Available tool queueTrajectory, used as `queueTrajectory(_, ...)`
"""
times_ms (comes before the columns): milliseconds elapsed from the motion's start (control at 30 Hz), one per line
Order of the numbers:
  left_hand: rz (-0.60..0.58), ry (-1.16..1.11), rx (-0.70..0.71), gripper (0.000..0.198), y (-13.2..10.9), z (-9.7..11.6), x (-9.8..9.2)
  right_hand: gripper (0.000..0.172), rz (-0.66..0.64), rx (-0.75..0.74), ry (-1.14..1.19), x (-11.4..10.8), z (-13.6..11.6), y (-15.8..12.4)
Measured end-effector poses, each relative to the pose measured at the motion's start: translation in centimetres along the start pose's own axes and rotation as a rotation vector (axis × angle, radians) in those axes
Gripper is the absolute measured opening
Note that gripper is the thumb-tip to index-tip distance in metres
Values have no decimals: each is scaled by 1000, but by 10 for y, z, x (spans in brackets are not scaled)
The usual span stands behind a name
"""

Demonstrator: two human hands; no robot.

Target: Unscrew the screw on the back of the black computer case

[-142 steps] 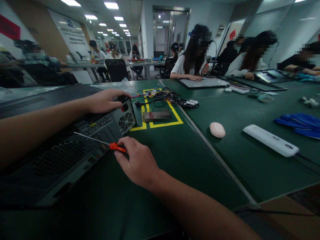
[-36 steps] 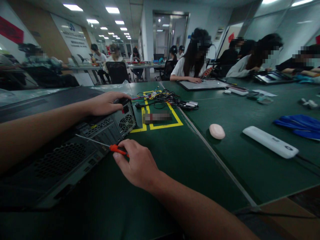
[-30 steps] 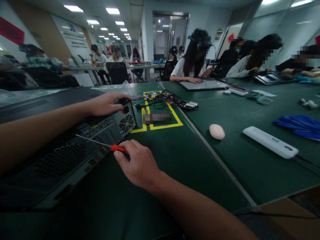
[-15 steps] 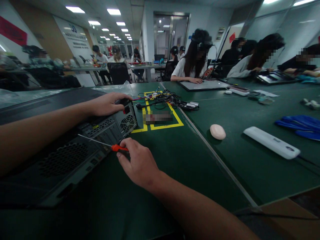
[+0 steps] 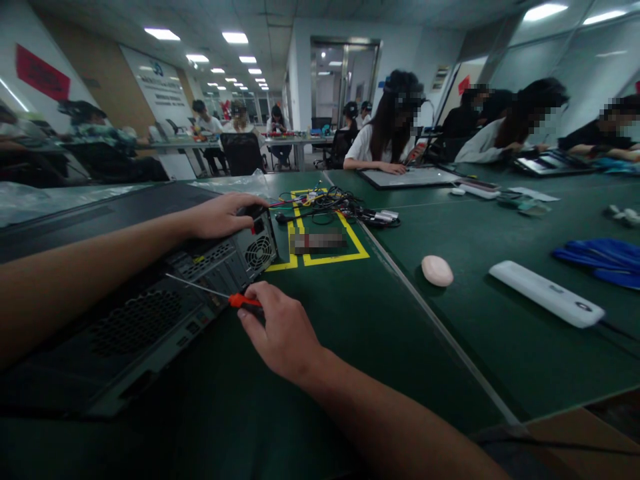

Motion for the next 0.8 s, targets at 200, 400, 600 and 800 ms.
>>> queueTrajectory(200,10,5,6,70,0,3,-1,8,16,9,-15,0,2,0)
queueTrajectory(400,4,19,-2,68,0,0,-1,8,17,2,-22,0,2,-1)
queueTrajectory(600,-4,4,-13,73,-1,3,-1,8,9,1,-27,-1,0,0)
queueTrajectory(800,-4,8,-8,74,-2,3,-2,6,12,-13,-14,-1,0,0)
Point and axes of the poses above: each hand's wrist, its own y-axis towards the middle knuckle, its own x-axis out of the palm, z = x × y, the point moved 4 cm from there along y, towards the middle knuckle
